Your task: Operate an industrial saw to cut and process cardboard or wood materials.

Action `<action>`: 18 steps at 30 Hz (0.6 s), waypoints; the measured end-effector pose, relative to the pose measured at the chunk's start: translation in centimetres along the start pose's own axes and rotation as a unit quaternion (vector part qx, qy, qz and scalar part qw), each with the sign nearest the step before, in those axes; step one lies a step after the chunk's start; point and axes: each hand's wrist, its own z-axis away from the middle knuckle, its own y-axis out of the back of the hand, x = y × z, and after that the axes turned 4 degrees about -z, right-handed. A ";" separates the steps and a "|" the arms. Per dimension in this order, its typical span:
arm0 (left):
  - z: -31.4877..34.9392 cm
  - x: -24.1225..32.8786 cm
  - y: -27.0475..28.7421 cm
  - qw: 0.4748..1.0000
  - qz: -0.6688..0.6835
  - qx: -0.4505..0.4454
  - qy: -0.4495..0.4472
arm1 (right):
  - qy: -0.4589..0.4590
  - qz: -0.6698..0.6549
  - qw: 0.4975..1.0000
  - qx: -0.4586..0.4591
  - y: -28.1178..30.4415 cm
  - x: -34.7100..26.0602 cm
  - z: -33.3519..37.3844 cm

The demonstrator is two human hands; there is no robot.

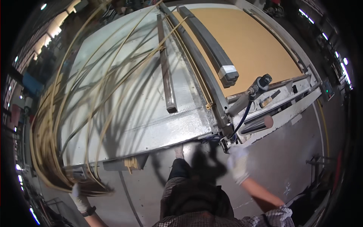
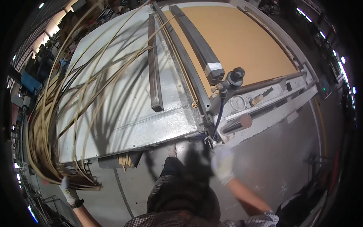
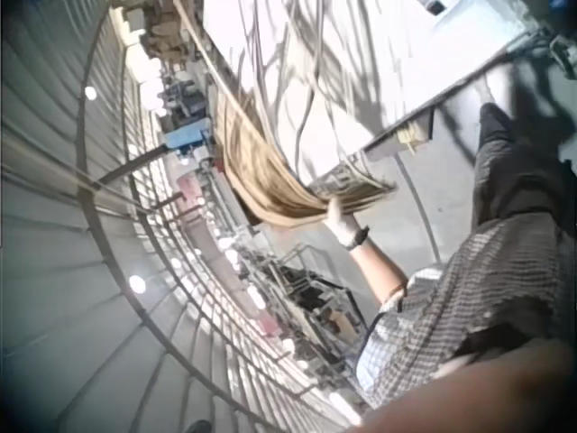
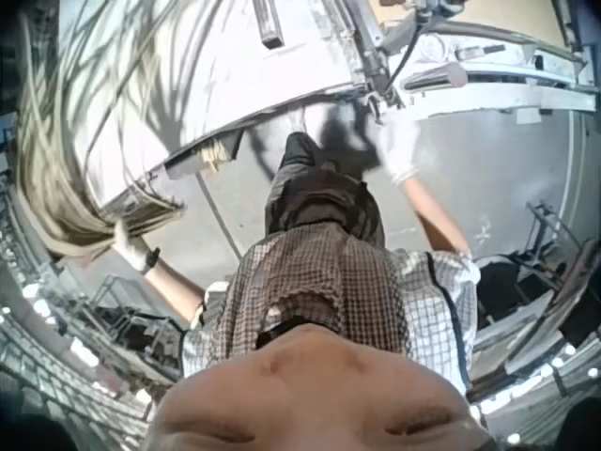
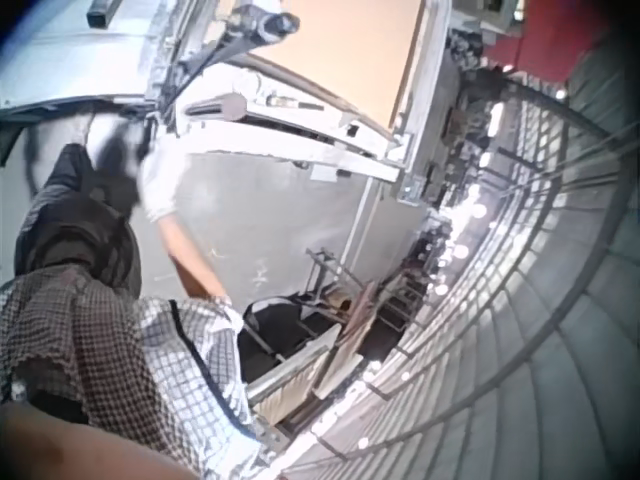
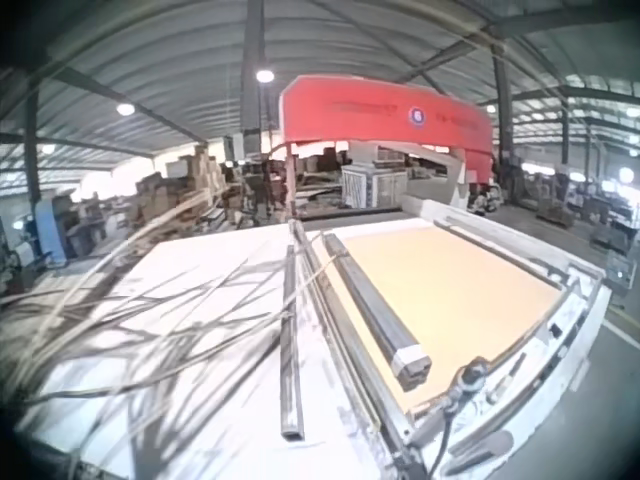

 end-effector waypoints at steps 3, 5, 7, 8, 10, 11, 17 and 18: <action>1.6 -0.3 -10.1 0.990 -0.069 -0.028 0.123 | 0.127 -0.150 0.962 -0.190 0.0 -8.5 2.7; -0.7 -7.0 -14.2 0.992 -0.026 -0.016 0.121 | 0.193 -0.188 0.949 -0.165 -2.4 -12.2 0.7; -5.8 -11.5 -15.9 0.981 -0.079 -0.080 0.156 | 0.174 -0.192 0.954 -0.150 -5.3 -15.6 -3.2; -8.5 -13.3 -16.6 0.976 -0.101 -0.113 0.159 | 0.154 -0.192 0.960 -0.134 -6.2 -16.8 -5.4; -11.8 -12.0 -20.3 0.976 -0.126 -0.046 0.174 | 0.129 -0.191 0.965 -0.122 -8.7 -17.7 -9.5; -12.6 -9.5 -22.9 0.979 -0.156 -0.050 0.123 | 0.108 -0.187 0.976 -0.029 -9.8 -17.1 -11.4; -12.7 -1.4 -34.4 0.909 -0.286 -0.180 -0.242 | 0.026 0.084 0.988 0.124 -16.1 -9.3 -23.5; -11.7 -0.6 -37.7 0.920 -0.185 -0.298 -0.174 | 0.025 0.089 0.988 0.121 -17.3 -7.2 -25.0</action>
